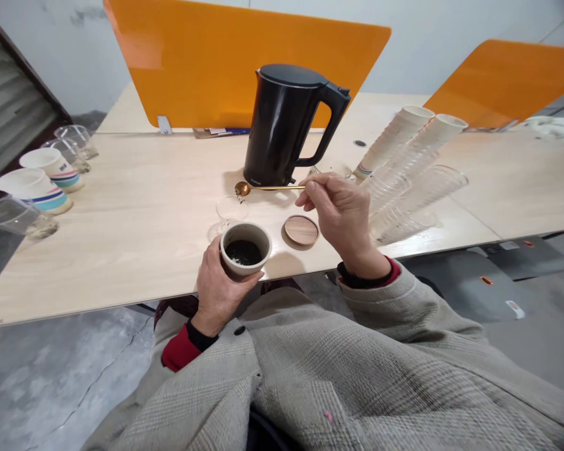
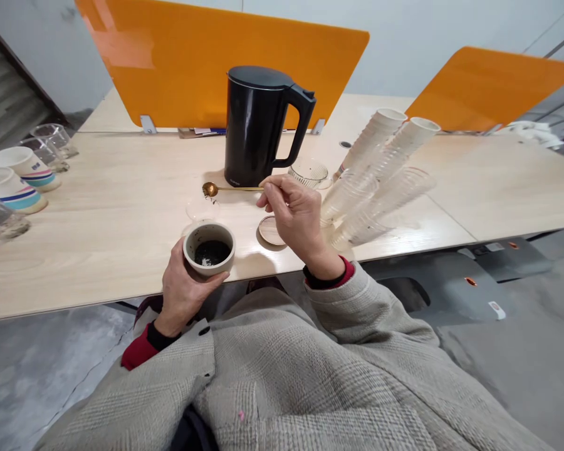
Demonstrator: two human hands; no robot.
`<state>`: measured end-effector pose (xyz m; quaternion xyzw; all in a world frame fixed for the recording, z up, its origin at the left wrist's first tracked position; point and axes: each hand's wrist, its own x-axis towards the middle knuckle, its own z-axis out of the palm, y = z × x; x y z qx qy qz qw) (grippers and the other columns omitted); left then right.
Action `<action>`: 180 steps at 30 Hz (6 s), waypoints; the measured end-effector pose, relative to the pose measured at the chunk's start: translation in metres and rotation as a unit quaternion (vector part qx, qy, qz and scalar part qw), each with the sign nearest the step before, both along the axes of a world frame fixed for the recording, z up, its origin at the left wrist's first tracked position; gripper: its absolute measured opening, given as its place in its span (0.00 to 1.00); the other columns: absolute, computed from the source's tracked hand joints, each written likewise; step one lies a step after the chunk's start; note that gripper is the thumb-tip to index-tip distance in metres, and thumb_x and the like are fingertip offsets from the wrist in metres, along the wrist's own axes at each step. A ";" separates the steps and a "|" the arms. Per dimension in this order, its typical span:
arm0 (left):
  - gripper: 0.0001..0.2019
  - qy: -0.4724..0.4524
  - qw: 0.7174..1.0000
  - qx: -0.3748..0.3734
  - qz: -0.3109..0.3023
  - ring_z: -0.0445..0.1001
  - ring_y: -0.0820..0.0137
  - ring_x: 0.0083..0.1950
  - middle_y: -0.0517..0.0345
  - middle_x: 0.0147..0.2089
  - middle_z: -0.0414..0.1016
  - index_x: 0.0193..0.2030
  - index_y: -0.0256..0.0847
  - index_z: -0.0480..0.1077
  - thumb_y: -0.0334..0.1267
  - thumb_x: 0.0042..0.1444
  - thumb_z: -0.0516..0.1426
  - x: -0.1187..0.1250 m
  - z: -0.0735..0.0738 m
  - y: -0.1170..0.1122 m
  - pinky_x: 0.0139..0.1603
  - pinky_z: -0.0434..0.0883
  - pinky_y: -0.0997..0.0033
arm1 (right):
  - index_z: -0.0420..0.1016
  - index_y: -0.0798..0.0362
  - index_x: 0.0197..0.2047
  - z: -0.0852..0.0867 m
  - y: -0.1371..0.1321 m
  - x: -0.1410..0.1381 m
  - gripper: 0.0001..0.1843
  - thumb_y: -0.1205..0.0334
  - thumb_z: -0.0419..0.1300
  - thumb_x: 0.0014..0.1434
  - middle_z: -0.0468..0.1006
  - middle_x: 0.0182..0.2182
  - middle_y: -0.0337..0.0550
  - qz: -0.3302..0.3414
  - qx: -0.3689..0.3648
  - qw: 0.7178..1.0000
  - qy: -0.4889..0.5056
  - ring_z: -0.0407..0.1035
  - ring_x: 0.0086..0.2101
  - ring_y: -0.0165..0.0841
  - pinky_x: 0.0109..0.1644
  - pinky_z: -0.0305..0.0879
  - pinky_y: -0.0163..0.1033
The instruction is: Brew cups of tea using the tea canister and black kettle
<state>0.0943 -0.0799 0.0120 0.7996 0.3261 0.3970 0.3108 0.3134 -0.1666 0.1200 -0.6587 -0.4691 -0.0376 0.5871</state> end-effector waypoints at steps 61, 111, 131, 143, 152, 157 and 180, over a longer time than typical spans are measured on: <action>0.48 0.015 1.000 -0.015 0.013 0.77 0.46 0.69 0.42 0.66 0.77 0.70 0.44 0.62 0.50 0.45 0.75 0.002 0.005 -0.001 0.69 0.75 0.44 | 0.73 0.56 0.69 -0.042 -0.037 0.038 0.31 0.44 0.58 0.71 0.86 0.53 0.60 -0.167 -0.364 0.869 -0.291 0.78 0.49 0.54 0.50 0.73 0.53; 0.31 -0.008 0.997 0.033 -0.064 0.75 0.53 0.70 0.42 0.68 0.76 0.68 0.45 0.70 0.55 0.62 0.67 -0.032 0.006 0.019 0.66 0.78 0.49 | 0.65 0.47 0.77 0.006 -0.003 0.004 0.42 0.37 0.62 0.68 0.69 0.67 0.60 0.114 -0.121 0.940 -0.298 0.65 0.66 0.59 0.73 0.63 0.69; 0.17 0.132 0.977 0.168 0.025 0.78 0.53 0.61 0.45 0.60 0.82 0.60 0.41 0.75 0.46 0.70 0.60 -0.033 -0.017 0.044 0.62 0.77 0.51 | 0.77 0.53 0.62 -0.034 0.227 0.061 0.30 0.47 0.67 0.61 0.74 0.63 0.59 0.186 -0.222 0.913 -0.287 0.67 0.61 0.55 0.71 0.62 0.60; 0.16 0.149 0.973 0.173 0.031 0.78 0.52 0.60 0.44 0.60 0.83 0.59 0.40 0.76 0.45 0.70 0.59 -0.032 -0.014 0.043 0.62 0.77 0.50 | 0.65 0.52 0.77 -0.033 0.222 0.072 0.46 0.41 0.68 0.62 0.59 0.78 0.59 0.227 -0.251 0.911 -0.236 0.52 0.77 0.58 0.81 0.47 0.65; 0.22 0.152 0.977 0.151 0.021 0.76 0.51 0.65 0.44 0.66 0.80 0.64 0.38 0.76 0.46 0.68 0.62 -0.032 -0.008 0.045 0.67 0.75 0.48 | 0.77 0.49 0.68 -0.033 0.099 0.025 0.35 0.32 0.52 0.73 0.79 0.65 0.52 0.153 -0.171 0.973 0.019 0.73 0.64 0.50 0.71 0.70 0.60; 0.23 0.210 0.968 0.133 0.027 0.74 0.48 0.69 0.45 0.73 0.75 0.66 0.41 0.74 0.47 0.67 0.62 -0.027 -0.001 0.043 0.68 0.75 0.44 | 0.78 0.47 0.62 -0.055 0.061 0.002 0.35 0.32 0.66 0.62 0.79 0.65 0.52 0.240 -0.227 0.930 0.161 0.73 0.63 0.51 0.67 0.73 0.59; 0.19 0.197 0.966 0.148 -0.073 0.73 0.56 0.74 0.50 0.74 0.74 0.65 0.46 0.76 0.41 0.71 0.56 -0.021 0.004 0.045 0.74 0.68 0.47 | 0.76 0.49 0.54 -0.075 0.086 0.001 0.27 0.46 0.72 0.56 0.81 0.58 0.49 0.334 -0.242 0.902 0.128 0.77 0.55 0.46 0.63 0.75 0.54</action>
